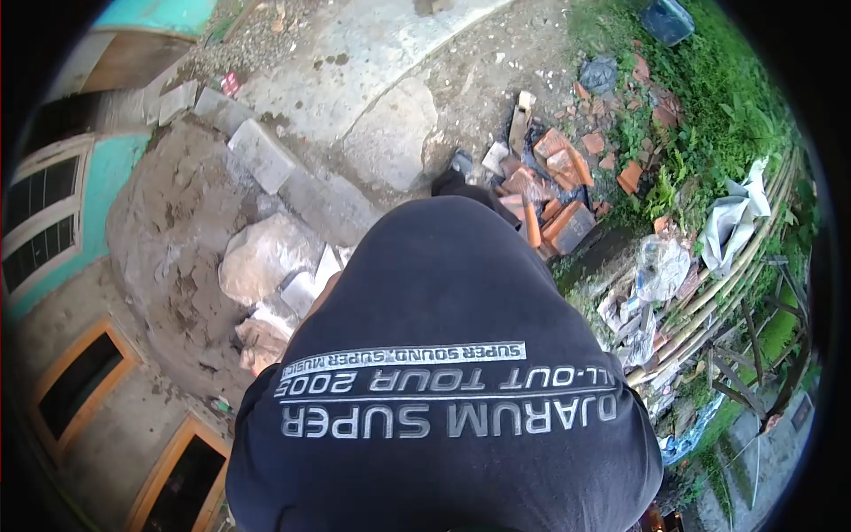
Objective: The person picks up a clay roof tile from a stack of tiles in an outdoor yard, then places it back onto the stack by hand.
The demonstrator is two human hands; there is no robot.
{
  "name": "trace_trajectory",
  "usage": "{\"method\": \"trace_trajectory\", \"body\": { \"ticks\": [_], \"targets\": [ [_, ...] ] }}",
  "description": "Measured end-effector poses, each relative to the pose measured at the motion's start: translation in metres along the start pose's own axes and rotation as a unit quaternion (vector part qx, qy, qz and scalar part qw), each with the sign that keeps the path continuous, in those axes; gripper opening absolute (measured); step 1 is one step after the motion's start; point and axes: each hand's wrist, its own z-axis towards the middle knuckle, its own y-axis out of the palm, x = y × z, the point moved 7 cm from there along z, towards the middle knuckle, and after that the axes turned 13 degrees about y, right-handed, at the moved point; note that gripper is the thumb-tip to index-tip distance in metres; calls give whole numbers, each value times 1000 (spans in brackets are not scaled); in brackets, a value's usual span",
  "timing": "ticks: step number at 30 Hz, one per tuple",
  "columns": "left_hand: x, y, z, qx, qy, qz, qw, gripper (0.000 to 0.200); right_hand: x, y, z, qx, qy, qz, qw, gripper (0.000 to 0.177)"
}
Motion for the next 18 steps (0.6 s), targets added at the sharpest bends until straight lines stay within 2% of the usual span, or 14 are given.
{"method": "trace_trajectory", "body": {
  "ticks": [4, 5, 7, 9, 10, 11, 12, 14, 16, 18],
  "targets": [
    [100, -20, 78, 44, -17, -58, 997, 61, -98, -42, 42, 11, -26, 75, 997, 44],
    [155, -23, 95, 64, -8, -73, 995, 61, -129, -61, 50, 16, -30, 101, 994, 44],
    [275, -13, 75, 77, 122, -60, 988, 60, -181, -88, 56, 21, -52, 136, 989, 46],
    [386, 1, 47, 133, 231, 61, 962, 58, -254, -106, 39, 42, -124, 126, 983, 35],
    [413, 4, 49, 132, 231, 63, 962, 58, -278, -112, 34, 64, -159, 129, 977, 33],
    [442, 6, 53, 132, 272, 72, 950, 59, -295, -113, 29, 65, -158, 133, 976, 33],
    [466, 7, 55, 132, 313, 81, 937, 60, -308, -115, 30, 58, -151, 151, 975, 32],
    [492, 12, 59, 122, 301, 97, 941, 60, -327, -114, 28, 52, -144, 172, 973, 31],
    [490, 15, 87, 78, 256, 124, 956, 60, -311, -102, 63, 19, -102, 204, 974, 32],
    [476, 16, 108, 48, 198, 124, 971, 60, -291, -85, 72, -27, -16, 231, 972, 33]
  ]
}}
